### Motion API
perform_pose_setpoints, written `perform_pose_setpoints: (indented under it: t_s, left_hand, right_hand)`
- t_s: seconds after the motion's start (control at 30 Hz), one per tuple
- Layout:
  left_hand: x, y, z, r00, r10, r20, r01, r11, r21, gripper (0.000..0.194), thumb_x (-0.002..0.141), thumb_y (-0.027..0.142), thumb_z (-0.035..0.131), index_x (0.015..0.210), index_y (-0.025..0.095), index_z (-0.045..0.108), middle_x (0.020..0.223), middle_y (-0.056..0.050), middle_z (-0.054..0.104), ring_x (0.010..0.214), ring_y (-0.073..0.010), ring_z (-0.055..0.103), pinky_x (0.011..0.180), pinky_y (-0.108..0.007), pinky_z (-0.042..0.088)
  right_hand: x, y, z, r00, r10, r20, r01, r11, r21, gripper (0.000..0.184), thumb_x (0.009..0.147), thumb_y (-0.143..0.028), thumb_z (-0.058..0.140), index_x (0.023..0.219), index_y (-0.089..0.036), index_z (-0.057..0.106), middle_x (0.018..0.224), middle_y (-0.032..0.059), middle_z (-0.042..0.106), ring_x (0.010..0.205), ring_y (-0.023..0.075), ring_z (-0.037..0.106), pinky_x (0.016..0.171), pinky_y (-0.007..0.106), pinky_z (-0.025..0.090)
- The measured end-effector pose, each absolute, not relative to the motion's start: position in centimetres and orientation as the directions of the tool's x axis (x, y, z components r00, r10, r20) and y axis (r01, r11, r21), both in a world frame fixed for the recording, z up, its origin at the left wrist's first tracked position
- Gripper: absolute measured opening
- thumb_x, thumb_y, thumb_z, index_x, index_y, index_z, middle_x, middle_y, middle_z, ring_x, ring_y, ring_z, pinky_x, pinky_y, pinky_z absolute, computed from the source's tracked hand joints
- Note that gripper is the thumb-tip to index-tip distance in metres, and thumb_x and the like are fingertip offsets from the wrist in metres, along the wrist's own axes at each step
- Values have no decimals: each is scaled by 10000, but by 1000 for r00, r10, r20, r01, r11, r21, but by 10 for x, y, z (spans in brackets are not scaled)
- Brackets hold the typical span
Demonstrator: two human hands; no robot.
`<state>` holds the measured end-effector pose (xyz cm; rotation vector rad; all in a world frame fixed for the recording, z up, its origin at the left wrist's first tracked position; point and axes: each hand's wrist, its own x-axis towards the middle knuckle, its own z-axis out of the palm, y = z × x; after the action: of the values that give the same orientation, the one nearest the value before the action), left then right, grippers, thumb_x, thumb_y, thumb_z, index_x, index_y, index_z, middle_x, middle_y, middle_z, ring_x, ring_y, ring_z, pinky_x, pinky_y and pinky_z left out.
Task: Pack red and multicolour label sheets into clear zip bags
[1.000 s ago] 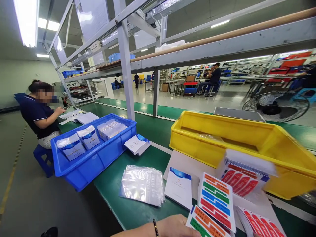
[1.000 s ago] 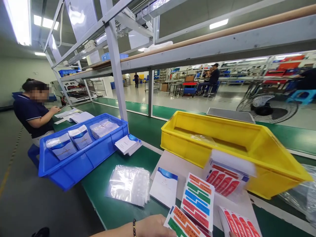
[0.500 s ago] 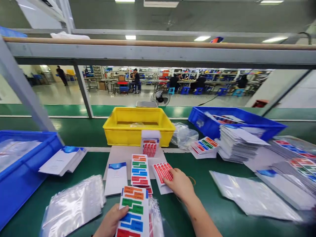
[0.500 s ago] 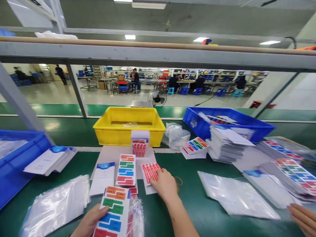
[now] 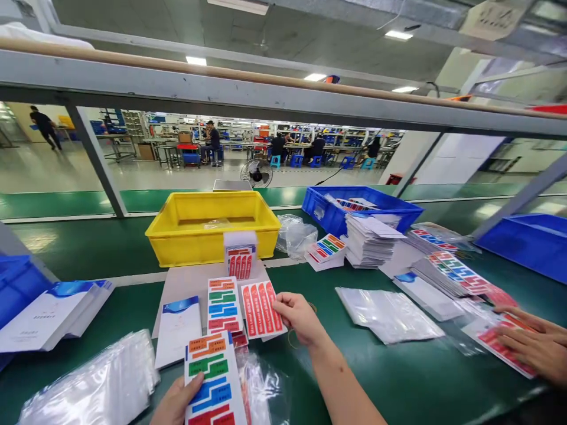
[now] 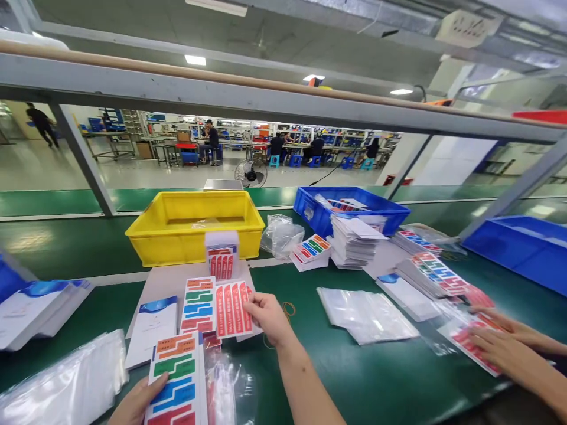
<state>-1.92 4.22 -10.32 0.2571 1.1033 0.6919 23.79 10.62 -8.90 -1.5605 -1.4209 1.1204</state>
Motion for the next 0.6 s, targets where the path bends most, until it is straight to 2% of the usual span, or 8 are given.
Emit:
perform_pose_setpoints:
  t_s: [0.13,0.23,0.37,0.47,0.53,0.57,0.6]
  left_hand:
    - [-13,36,-100,270,713,-647,-511,675,531,490,539,423,793,861,96,623,816,-142,730,847,-354,668,782,-462,512]
    - [-10,34,-103,276,781,-560,-538,608,584,506,543,504,761,823,96,653,834,-153,728,862,-359,660,804,-470,498]
    - [-9,33,-103,277,812,-513,-425,583,693,437,538,408,799,812,96,663,809,-150,731,777,-323,681,798,-449,498]
    - [-9,34,-101,273,818,-506,-377,575,726,448,537,390,804,850,105,657,811,-147,730,749,-312,684,761,-434,508]
    - [-9,33,-102,284,816,-504,-359,578,733,445,547,398,797,852,106,654,810,-149,728,746,-309,682,730,-419,514]
    - [-9,32,-102,288,813,-506,-348,582,735,440,551,400,794,847,108,652,804,-149,727,737,-305,682,716,-411,515]
    - [-9,31,-103,294,808,-510,-337,587,736,435,552,401,793,843,111,649,797,-147,726,727,-300,680,706,-404,514]
  right_hand:
    - [187,86,-95,-289,928,-238,194,-186,-963,445,623,-631,526,588,-197,437,403,-44,463,331,90,422,343,201,311]
    - [161,75,-107,-397,870,-291,168,-243,-955,414,644,-583,544,549,-194,439,389,-30,492,316,99,449,320,196,327]
    - [153,70,-123,-379,875,-301,187,-245,-951,328,687,-420,582,510,-191,428,393,-50,474,330,84,447,317,169,287]
    - [159,70,-126,-298,930,-216,222,-153,-963,323,698,-342,607,474,-172,448,446,-49,464,397,66,426,370,169,284]
    - [162,71,-123,-203,970,-132,167,-98,-981,249,690,-359,638,573,-165,535,520,-42,490,464,76,442,420,175,322]
    - [163,72,-120,-171,979,-112,89,-98,-991,233,671,-387,663,679,-171,573,582,-36,521,500,86,469,444,179,348]
    - [164,73,-116,-175,978,-114,-19,-119,-993,295,645,-416,689,794,-184,583,653,-28,554,541,99,506,473,187,381]
